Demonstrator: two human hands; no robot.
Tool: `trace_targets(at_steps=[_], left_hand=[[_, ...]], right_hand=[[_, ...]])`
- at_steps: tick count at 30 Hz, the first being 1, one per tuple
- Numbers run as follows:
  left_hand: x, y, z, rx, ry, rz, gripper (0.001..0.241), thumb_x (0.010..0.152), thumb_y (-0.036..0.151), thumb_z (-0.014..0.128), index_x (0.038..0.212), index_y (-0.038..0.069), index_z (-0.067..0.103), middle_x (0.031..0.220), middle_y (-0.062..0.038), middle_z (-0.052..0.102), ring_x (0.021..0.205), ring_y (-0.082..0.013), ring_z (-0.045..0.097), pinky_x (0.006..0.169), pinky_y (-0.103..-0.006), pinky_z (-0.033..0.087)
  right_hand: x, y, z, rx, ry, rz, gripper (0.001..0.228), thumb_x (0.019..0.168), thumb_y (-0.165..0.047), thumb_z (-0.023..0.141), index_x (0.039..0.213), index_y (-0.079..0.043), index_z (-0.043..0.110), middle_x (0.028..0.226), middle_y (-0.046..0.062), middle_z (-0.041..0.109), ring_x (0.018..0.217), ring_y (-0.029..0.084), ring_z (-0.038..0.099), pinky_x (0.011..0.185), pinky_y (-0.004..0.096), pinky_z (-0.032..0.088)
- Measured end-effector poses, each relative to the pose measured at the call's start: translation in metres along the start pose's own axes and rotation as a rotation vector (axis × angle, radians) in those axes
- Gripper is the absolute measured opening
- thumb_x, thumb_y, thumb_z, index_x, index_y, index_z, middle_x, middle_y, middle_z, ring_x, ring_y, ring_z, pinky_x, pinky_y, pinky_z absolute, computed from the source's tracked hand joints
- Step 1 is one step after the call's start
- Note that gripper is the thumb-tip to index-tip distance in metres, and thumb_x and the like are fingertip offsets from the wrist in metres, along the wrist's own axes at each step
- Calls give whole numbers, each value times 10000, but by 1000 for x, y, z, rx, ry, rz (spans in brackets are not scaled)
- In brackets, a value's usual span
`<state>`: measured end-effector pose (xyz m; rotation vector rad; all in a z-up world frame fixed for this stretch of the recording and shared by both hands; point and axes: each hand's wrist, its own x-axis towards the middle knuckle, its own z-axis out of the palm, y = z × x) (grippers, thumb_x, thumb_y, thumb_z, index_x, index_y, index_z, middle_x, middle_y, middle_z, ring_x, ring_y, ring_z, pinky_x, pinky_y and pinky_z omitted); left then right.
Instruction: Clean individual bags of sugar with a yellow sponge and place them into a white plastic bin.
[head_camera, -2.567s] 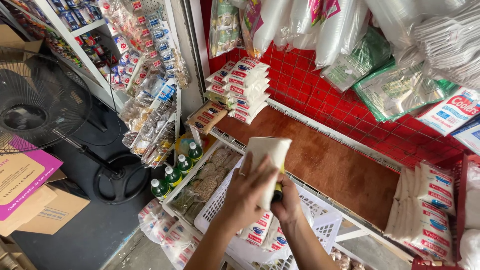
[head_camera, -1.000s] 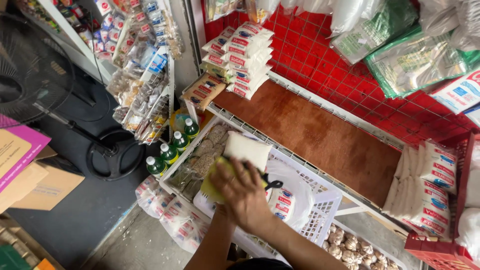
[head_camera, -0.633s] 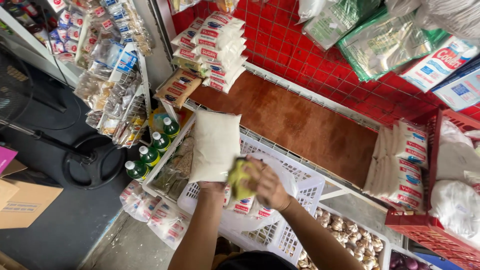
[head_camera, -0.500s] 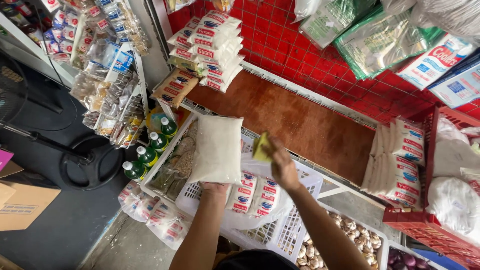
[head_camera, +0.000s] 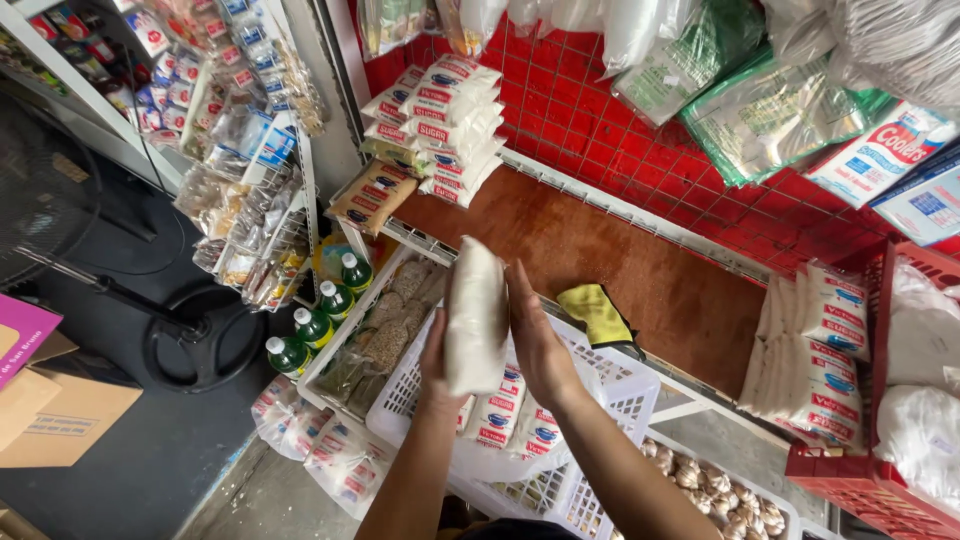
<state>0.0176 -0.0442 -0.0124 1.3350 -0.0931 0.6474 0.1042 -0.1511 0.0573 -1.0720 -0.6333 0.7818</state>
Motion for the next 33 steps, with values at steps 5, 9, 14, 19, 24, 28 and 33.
trace_targets(at_steps=[5,9,14,19,24,28,33], left_hand=[[24,105,37,310,-71,62,808,1061,629,153,1669,97,154,1780,-107,58,1648,-276,-49,1313,-418,-57],[19,123,34,216,52,142,862,1090,680,350,1677,60,234,1793,-185,179,1697,-322,110,1393,-443,85],[18,94,24,34,108,-148,953,890,472,700,1606,40,243,1595,-205,357,1471,-303,388,1169,-467,401],[7,83,15,-134,34,-306,729,873,245,838,1463,-3,489,1288,-148,701,1190,-236,679,1033,-407,577],[-7,69,2,-139,77,-282,611,872,182,854,1379,-4,569,1198,-113,730,1085,-195,702,964,-360,587],[-13,43,-7,-14,116,-330,620,846,137,844,1385,25,559,1188,-94,743,1072,-165,710,941,-336,603],[-9,18,-12,20,127,-229,597,857,114,872,1369,11,584,1233,-73,714,1122,-162,680,966,-330,587]], right_hand=[[-2,12,-14,475,5,-77,840,1017,-656,373,1625,-83,282,1652,133,343,1498,282,368,1243,419,283],[-2,44,-44,1006,-72,-164,864,1063,-737,463,1603,-69,373,1538,182,530,1367,360,544,1203,534,399],[-7,45,-27,919,-32,-264,913,968,-725,510,1578,-56,391,1522,181,543,1357,352,558,1166,524,425],[-6,36,-33,755,56,-216,849,930,-578,636,1633,-182,373,1519,127,526,1351,311,536,1163,500,413],[6,21,-52,480,-107,-234,700,1029,-397,704,1578,-73,414,1556,186,522,1459,366,505,1244,555,406],[-1,37,-64,444,-60,-236,654,1044,-393,683,1558,-86,419,1552,163,539,1489,349,496,1284,532,391],[-26,99,-97,-4,-149,-117,765,922,-268,812,1560,-44,454,1481,108,583,1380,213,555,1193,410,440]])
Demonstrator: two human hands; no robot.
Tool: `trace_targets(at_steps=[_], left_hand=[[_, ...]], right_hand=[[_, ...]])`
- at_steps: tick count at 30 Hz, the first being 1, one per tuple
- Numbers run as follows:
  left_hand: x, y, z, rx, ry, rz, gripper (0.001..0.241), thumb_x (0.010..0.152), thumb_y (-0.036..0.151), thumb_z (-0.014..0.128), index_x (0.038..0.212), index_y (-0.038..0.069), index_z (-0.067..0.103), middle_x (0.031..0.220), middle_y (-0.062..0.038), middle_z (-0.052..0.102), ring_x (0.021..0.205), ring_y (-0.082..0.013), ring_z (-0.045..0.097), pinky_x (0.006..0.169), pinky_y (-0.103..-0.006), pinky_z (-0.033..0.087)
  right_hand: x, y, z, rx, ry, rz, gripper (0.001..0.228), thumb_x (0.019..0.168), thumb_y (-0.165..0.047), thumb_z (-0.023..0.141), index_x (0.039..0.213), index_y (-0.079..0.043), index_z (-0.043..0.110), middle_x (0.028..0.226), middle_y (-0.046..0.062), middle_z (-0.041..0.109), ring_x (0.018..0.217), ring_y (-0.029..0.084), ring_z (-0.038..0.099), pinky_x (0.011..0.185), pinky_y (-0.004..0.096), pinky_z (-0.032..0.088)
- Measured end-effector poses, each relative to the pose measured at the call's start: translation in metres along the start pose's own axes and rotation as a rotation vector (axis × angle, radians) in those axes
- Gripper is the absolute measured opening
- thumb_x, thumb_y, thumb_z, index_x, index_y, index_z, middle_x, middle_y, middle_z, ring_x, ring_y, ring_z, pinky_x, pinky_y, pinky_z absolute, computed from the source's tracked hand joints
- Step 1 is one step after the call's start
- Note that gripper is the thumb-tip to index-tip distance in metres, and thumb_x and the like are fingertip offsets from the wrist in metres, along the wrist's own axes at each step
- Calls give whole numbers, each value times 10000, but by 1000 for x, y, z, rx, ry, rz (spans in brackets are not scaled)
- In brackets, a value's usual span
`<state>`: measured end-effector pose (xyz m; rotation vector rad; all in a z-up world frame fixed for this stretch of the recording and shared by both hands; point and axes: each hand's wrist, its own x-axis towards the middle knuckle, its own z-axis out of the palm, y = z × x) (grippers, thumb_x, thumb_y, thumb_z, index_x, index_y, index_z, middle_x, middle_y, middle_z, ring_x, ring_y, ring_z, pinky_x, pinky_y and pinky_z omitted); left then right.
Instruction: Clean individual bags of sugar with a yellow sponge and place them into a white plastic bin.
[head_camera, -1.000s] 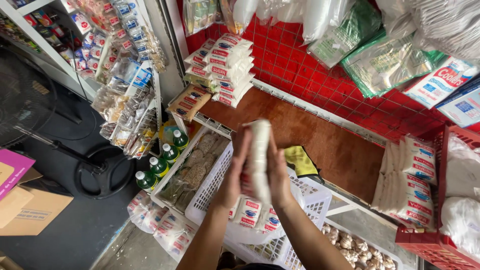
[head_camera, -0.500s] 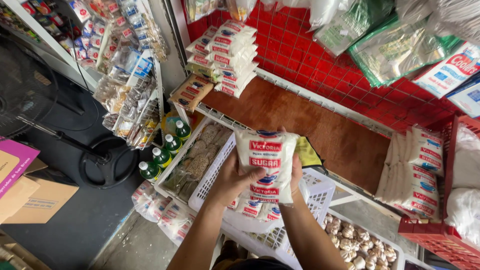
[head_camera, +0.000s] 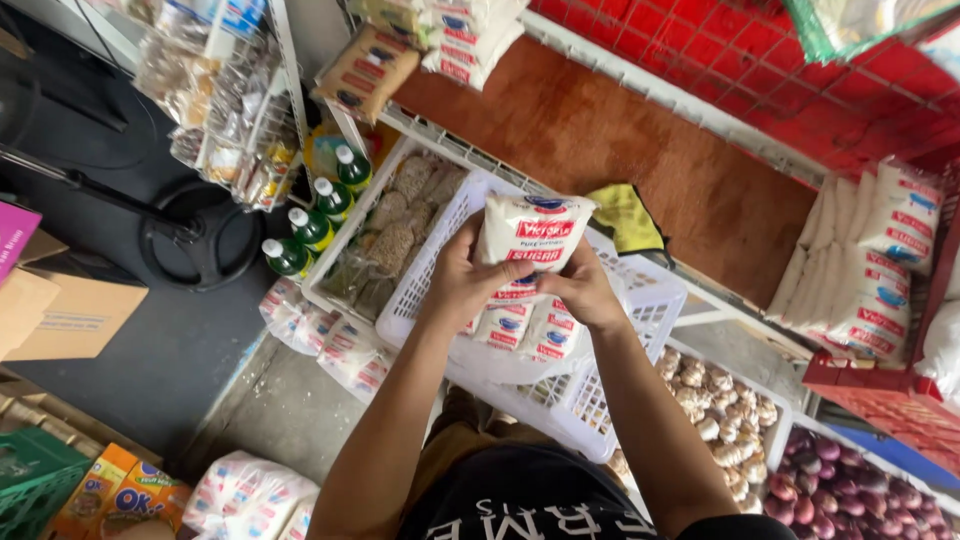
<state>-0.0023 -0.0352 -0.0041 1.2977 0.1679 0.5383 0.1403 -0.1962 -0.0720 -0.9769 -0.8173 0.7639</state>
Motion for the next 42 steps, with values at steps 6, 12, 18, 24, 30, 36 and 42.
trace_targets(at_steps=[6,12,18,24,30,36,42], left_hand=[[0,-42,-10,574,74,164,621,823,269,902,1340,44,642,1277,-170,560,1239,-254,565,1054,-402,507],[-11,-115,-73,1021,-124,-263,759,754,453,873,1386,129,606,1352,-167,542,1303,-352,513,1086,-467,459],[-30,-159,-67,1496,-324,-685,431,827,403,833,1234,333,709,1621,-290,96,1447,-524,292,1027,-620,439],[-43,-230,-95,1570,-252,-606,461,858,218,725,1309,171,638,1615,-287,144,1202,-484,568,878,-616,527],[-29,-220,-113,1432,-195,-480,454,899,72,621,1350,119,600,1478,-187,463,913,-366,713,792,-463,597],[-33,-228,-112,1552,-202,-362,490,907,80,620,1396,89,586,1460,-206,488,961,-379,702,812,-423,600],[-38,-229,-115,1671,-228,-250,557,878,89,635,1426,38,548,1465,-230,479,1054,-365,682,884,-395,585]], right_hand=[[-2,-13,12,-50,146,155,726,865,-80,831,1488,-39,461,1300,88,691,1199,174,660,1057,362,552],[-30,28,-10,-196,166,278,614,875,-70,823,1403,-32,513,1257,81,702,1166,168,663,1029,358,570],[-43,85,-28,-688,159,693,621,802,-188,851,1343,-78,566,1093,104,777,1015,169,748,897,343,604],[-55,165,-61,-989,104,989,890,724,-291,922,1464,-97,468,1162,166,746,1079,272,715,922,403,553],[-28,197,-54,-284,508,1094,729,736,-122,844,1380,-63,508,1162,152,739,1043,301,746,884,456,635],[-19,266,-40,95,604,943,575,797,-82,817,1295,-80,530,1141,118,720,1026,248,722,872,460,627],[-18,304,-3,308,734,845,527,862,-93,759,1324,-87,505,1151,90,711,1024,238,719,856,448,627]])
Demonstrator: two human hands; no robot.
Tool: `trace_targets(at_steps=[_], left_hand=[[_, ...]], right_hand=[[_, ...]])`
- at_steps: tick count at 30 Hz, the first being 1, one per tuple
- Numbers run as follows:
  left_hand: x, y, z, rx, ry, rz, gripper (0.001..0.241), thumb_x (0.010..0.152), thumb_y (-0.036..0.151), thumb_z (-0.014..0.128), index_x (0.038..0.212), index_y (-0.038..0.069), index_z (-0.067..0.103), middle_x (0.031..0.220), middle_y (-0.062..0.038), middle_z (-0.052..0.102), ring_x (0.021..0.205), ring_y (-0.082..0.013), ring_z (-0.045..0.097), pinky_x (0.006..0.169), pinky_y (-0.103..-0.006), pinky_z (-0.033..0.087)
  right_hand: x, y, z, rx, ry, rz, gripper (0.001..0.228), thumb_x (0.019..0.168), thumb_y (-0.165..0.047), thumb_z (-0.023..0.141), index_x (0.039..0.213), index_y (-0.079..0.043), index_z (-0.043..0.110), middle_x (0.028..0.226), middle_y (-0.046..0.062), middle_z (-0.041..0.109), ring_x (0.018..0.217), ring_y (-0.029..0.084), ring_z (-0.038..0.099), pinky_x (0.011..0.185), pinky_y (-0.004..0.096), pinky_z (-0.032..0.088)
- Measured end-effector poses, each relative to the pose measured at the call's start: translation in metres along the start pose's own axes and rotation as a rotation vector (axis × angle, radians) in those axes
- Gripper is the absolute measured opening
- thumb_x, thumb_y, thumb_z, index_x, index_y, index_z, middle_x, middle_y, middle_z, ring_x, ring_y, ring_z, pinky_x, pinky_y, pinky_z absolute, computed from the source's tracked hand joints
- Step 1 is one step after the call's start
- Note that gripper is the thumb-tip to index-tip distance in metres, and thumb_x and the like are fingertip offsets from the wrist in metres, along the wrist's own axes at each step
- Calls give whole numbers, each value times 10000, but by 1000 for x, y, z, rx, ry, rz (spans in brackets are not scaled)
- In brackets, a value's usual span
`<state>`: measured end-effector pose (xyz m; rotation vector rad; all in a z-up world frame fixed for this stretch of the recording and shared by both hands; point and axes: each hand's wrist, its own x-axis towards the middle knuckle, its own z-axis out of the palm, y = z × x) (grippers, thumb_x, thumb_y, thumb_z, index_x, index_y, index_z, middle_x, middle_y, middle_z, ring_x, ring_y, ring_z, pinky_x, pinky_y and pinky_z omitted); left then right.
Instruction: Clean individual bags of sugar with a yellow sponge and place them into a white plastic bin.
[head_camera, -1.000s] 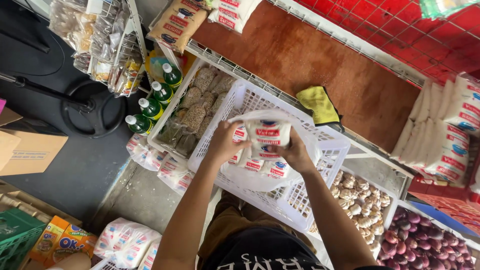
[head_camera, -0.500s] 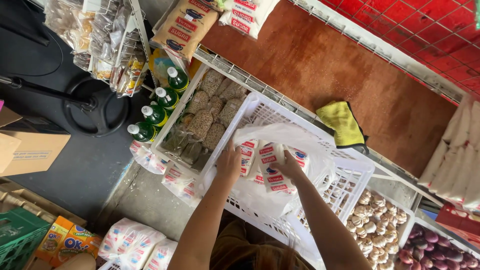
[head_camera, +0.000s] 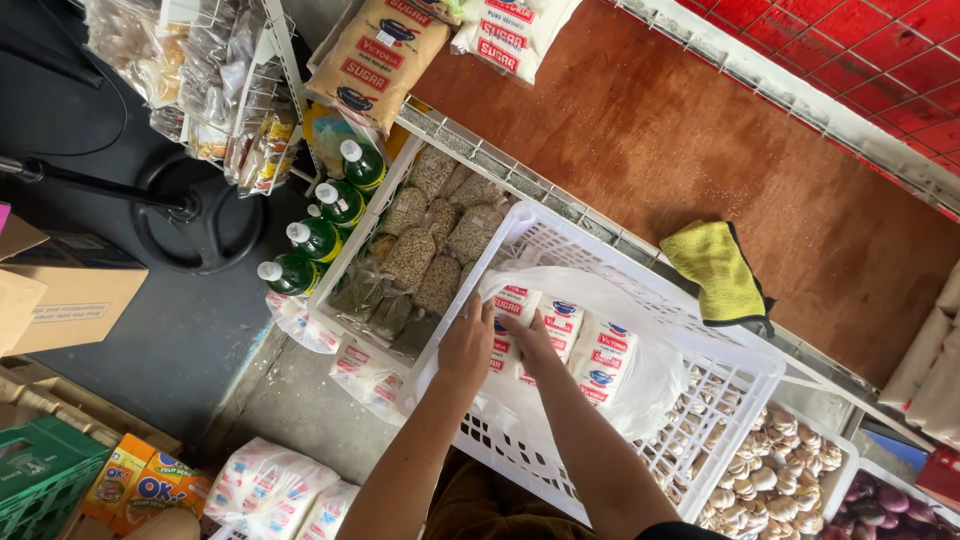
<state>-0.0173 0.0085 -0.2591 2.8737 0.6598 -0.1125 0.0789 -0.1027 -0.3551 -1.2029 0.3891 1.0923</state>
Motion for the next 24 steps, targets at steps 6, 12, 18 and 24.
trace_targets(at_steps=[6,12,18,24], left_hand=[[3,10,-39,-99,-184,-92,603,894,66,660,1465,38,467,1523,-215,424,1071,-362,668,863,-384,591],[-3,6,-34,-125,-179,-101,614,889,66,662,1470,55,465,1518,-209,425,1110,-367,657,859,-378,598],[-5,8,-14,-5,-99,-67,609,871,102,672,1448,72,480,1489,-214,439,1118,-379,658,904,-383,586],[-2,9,-23,-37,-112,-100,659,861,76,668,1481,72,447,1511,-255,409,1081,-373,677,861,-375,598]], right_hand=[[-10,-6,7,-31,-124,-25,521,872,-57,735,1335,-111,502,1166,100,697,1016,237,707,829,435,627],[1,5,6,-1,-103,-24,518,901,-31,715,1358,-81,476,1189,119,687,1054,254,690,852,433,622],[-4,-3,20,-48,-95,-40,576,873,-34,693,1377,-136,435,1228,97,654,1091,240,679,880,423,610],[-20,-8,31,-406,147,-56,738,898,-62,729,1491,10,296,1333,239,603,1195,325,644,980,440,558]])
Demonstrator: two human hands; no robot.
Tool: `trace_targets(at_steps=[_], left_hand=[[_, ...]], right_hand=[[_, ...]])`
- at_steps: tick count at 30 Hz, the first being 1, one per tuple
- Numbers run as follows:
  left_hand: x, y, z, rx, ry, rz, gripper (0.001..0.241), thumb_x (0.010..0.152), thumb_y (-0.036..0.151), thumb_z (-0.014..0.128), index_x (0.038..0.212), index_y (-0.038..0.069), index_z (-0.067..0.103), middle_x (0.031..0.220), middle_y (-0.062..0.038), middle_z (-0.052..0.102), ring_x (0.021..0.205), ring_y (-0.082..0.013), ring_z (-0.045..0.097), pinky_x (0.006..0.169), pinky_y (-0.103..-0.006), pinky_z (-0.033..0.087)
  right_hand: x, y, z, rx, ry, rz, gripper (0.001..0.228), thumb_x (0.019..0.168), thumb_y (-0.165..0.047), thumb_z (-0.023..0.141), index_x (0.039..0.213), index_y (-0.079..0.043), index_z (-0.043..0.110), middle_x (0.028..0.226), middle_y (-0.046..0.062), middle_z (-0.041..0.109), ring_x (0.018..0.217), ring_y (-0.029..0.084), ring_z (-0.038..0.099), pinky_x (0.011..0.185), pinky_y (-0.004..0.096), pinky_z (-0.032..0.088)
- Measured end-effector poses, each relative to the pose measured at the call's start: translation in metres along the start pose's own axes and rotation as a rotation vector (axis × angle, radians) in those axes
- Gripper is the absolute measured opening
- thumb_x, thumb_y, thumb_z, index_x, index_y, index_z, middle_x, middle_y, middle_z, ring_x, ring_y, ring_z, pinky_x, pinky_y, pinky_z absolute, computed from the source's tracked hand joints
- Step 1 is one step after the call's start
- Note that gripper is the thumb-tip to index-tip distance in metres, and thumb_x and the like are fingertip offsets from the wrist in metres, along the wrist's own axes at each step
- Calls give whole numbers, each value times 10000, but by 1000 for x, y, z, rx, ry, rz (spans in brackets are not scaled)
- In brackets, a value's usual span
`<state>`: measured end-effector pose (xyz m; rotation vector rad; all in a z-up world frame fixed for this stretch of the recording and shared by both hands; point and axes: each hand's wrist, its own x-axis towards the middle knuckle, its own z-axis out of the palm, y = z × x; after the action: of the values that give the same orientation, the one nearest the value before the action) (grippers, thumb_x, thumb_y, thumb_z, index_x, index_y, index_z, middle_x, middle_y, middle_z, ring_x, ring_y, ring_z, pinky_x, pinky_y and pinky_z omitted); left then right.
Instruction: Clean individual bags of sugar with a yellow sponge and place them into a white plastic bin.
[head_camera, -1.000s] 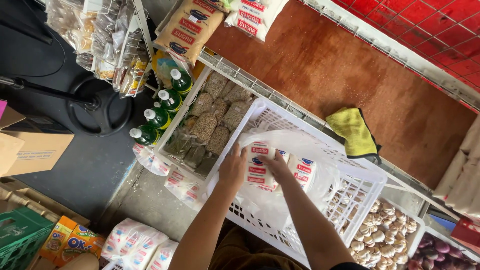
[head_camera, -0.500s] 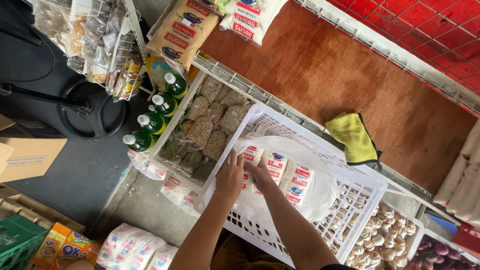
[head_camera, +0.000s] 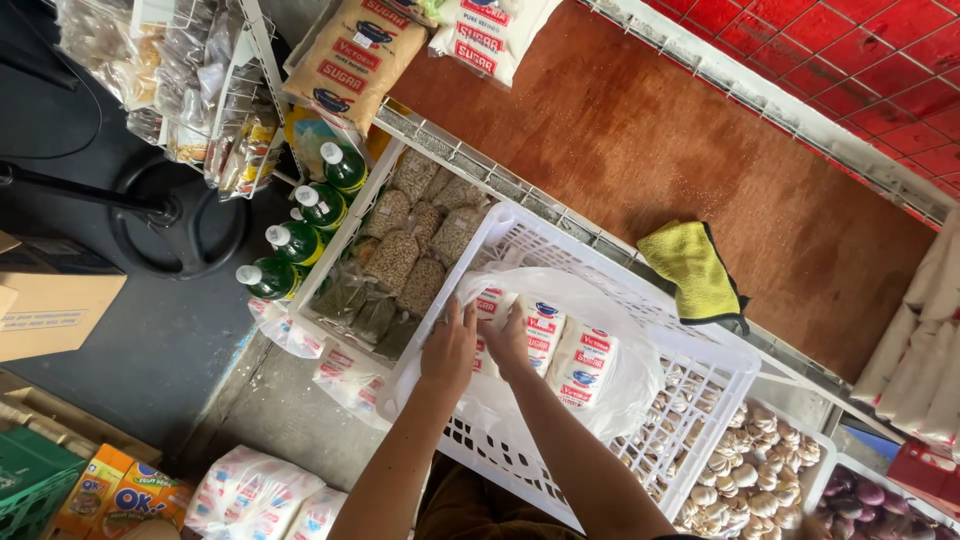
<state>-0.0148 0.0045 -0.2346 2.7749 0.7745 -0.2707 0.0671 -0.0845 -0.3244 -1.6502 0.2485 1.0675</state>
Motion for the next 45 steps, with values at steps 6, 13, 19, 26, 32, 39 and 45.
trace_targets(at_steps=[6,13,19,26,32,39,45], left_hand=[[4,-2,11,-55,-54,-26,637,901,74,660,1498,80,438,1479,-234,443,1093,-363,686,855,-384,607],[0,10,-19,-44,-47,9,681,862,87,674,1497,103,428,1458,-271,426,1072,-371,686,811,-367,616],[13,33,-44,29,11,49,601,871,140,683,1447,153,510,1459,-285,433,1228,-433,574,868,-444,580],[34,96,-94,-33,230,240,496,892,202,680,1377,158,587,1440,-254,493,1362,-432,457,1069,-613,386],[29,127,-143,-313,97,265,743,871,217,698,1554,191,405,1504,-350,287,1143,-447,606,920,-549,512],[59,107,-135,-392,57,281,598,875,242,739,1432,148,542,1590,-394,192,977,-444,688,826,-487,575],[100,52,-140,-599,249,217,398,874,237,744,1250,110,706,1209,-212,707,1061,-375,698,900,-459,565]], right_hand=[[-53,16,-10,-1062,81,-806,996,787,-57,763,1544,113,139,1570,400,88,1435,627,140,1135,609,312],[-39,18,-22,-1631,-40,-900,720,876,13,624,1526,139,341,1645,394,143,1517,583,168,1113,475,476],[-99,-123,-59,-1340,-217,-653,330,954,-185,664,1269,-86,651,1409,102,619,1233,295,641,925,443,570],[-120,-227,-145,-1154,590,-1068,375,871,-247,725,1235,-166,685,1260,125,676,1122,372,648,902,510,551],[-79,-222,-186,-1381,609,-832,584,818,-225,724,1378,-163,572,1390,181,562,1245,428,509,875,609,463],[-85,-270,-114,-1177,454,-1015,416,954,-181,586,1368,-166,549,1227,133,679,900,412,718,698,549,586],[-26,-284,-53,-1288,361,-1024,519,934,-101,533,1445,-193,506,1232,150,648,979,411,702,748,531,600]])
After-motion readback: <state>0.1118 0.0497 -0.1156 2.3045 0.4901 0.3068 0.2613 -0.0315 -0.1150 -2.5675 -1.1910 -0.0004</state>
